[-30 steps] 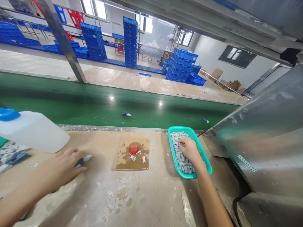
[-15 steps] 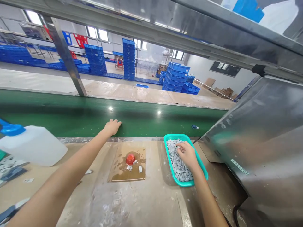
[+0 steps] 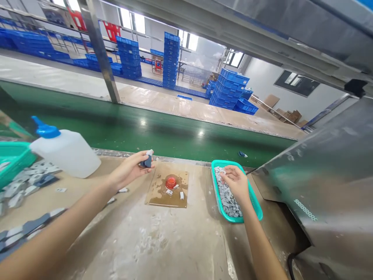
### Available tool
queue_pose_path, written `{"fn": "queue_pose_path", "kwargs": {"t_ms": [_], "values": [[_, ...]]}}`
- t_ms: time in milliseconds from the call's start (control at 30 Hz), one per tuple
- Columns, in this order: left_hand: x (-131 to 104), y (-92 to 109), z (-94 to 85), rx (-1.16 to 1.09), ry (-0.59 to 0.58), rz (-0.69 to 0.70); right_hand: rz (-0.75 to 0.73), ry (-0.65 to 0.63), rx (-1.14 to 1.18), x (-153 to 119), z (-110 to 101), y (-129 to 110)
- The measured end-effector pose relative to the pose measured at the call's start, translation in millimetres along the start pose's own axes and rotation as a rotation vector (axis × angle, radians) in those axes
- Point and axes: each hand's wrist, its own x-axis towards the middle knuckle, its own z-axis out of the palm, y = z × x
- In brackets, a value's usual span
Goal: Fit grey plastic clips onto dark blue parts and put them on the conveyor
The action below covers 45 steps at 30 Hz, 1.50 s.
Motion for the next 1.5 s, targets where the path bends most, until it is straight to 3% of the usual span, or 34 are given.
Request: {"fn": "queue_pose_path", "kwargs": {"t_ms": [167, 333, 567, 900, 1000, 1200, 1500], "values": [[-18.2, -2.3, 0.1, -0.208, -0.039, -0.085, 0.139, -0.174, 0.282, -8.4, 44.1, -28.3], [-25.9, -6.2, 7.0, -0.274, -0.08, -0.16, 0.313, -0.312, 0.469, -15.3, 76.4, -30.4], [-32.6, -15.0, 8.2, -0.256, -0.138, -0.211, 0.401, -0.427, 0.541, -22.6, 88.8, -22.3], [-30.5, -19.8, 3.4, -0.289, -0.212, -0.172, 0.376, -0.437, 0.314, -24.3, 106.4, -3.1], [-29.0, -21.6, 2.6, -0.298, -0.223, -0.174, 0.296, -0.497, 0.156, -23.1, 107.4, -1.0], [-29.3, -22.2, 2.4, -0.291, -0.231, -0.176, -0.141, -0.499, -0.381, -26.7, 108.3, -4.2], [-29.8, -25.9, 3.0, -0.325, -0.198, -0.209, -0.489, -0.497, -0.554, -32.2, 114.6, -0.1]]}}
